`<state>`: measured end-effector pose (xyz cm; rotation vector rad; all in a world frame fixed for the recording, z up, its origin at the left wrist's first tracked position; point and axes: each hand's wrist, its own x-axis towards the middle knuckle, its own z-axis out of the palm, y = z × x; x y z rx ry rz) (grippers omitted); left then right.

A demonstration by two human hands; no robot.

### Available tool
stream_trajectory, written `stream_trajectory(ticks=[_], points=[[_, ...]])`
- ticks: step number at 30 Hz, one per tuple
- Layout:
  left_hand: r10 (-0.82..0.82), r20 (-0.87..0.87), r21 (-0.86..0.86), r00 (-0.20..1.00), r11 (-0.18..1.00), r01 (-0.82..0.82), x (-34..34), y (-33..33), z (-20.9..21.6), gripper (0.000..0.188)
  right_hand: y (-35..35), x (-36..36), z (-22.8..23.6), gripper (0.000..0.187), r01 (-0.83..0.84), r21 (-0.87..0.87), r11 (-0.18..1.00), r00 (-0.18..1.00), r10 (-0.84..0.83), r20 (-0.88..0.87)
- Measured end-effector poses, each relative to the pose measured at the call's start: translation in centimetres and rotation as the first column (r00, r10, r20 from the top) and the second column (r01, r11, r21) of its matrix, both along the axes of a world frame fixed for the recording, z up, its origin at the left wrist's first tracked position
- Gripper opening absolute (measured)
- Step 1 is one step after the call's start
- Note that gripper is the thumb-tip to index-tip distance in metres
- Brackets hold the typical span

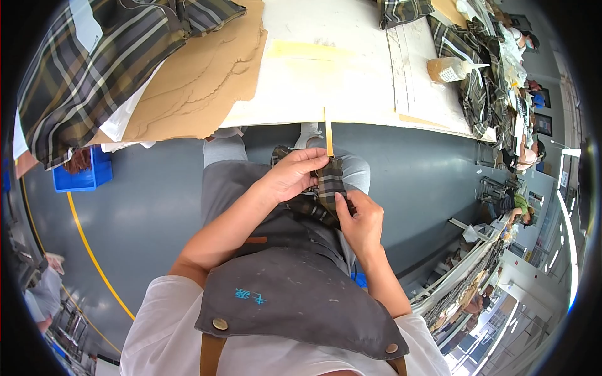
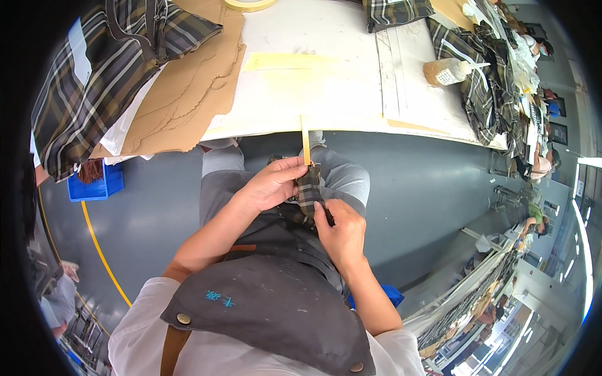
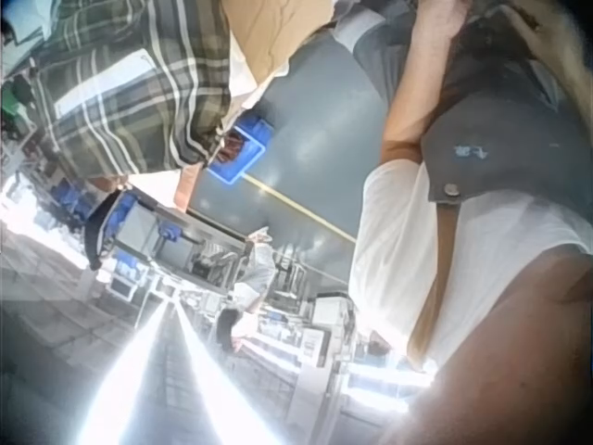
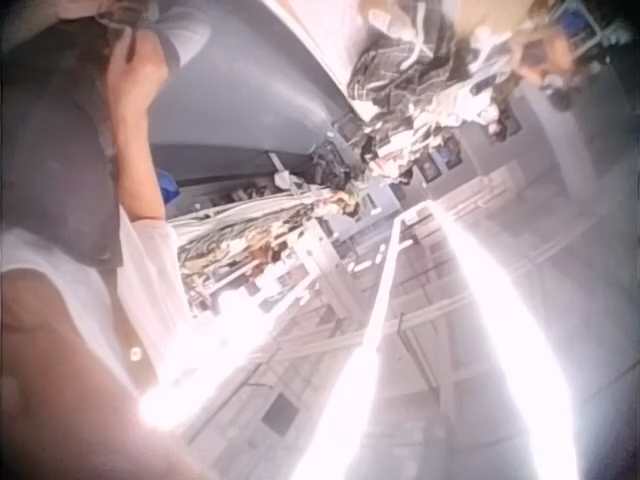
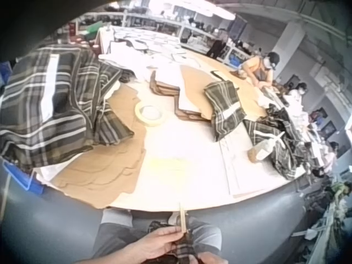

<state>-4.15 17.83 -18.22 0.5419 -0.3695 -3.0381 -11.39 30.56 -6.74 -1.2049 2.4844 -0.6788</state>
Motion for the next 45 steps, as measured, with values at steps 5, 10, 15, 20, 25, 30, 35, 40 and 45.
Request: stream_trajectory(ticks=[5,10,15,20,25,30,35,40,45], points=[[0.011,0.044,0.025,0.999,1.000,-0.012,0.6,-0.4,0.2,0.024,-0.9,0.2,-0.4,0.009,0.060,-0.063,0.996,0.995,-0.054,0.083],[0.019,-0.001,0.096,1.000,0.995,-0.019,1.5,0.0,0.3,0.037,-1.4,-0.5,-0.9,0.010,0.036,-0.080,0.996,0.999,-0.033,0.041],[0.077,-0.094,0.171,0.993,0.983,-0.060,2.2,1.3,0.7,0.052,-0.4,-0.6,-0.5,0.010,-0.014,-0.077,0.997,0.999,0.016,0.034],[0.155,-0.148,0.320,0.977,0.942,-0.101,2.2,3.1,1.1,0.058,0.3,-0.9,-0.4,0.011,-0.028,-0.089,0.996,0.998,0.033,0.056],[0.153,-0.175,0.308,0.973,0.947,-0.094,2.3,2.6,2.2,0.062,-0.8,-1.1,0.1,0.016,-0.038,-0.198,0.979,0.996,0.054,0.077],[0.176,-0.140,0.295,0.974,0.947,-0.129,2.0,2.7,1.6,0.056,-0.6,-1.0,-1.0,0.012,0.009,-0.210,0.978,0.995,0.012,0.101],[0.182,-0.079,0.293,0.980,0.944,-0.151,1.8,2.4,0.2,0.046,-1.3,-0.8,-1.5,0.010,0.063,-0.156,0.986,0.993,-0.046,0.111],[0.189,-0.068,0.290,0.980,0.943,-0.162,1.5,2.0,-0.7,0.041,-2.1,-0.9,-1.9,0.009,0.109,-0.144,0.984,0.990,-0.093,0.110],[0.173,-0.032,0.338,0.984,0.929,-0.153,1.3,1.6,-0.6,0.040,-2.7,-1.0,-1.7,0.010,0.116,-0.099,0.988,0.989,-0.105,0.107]])
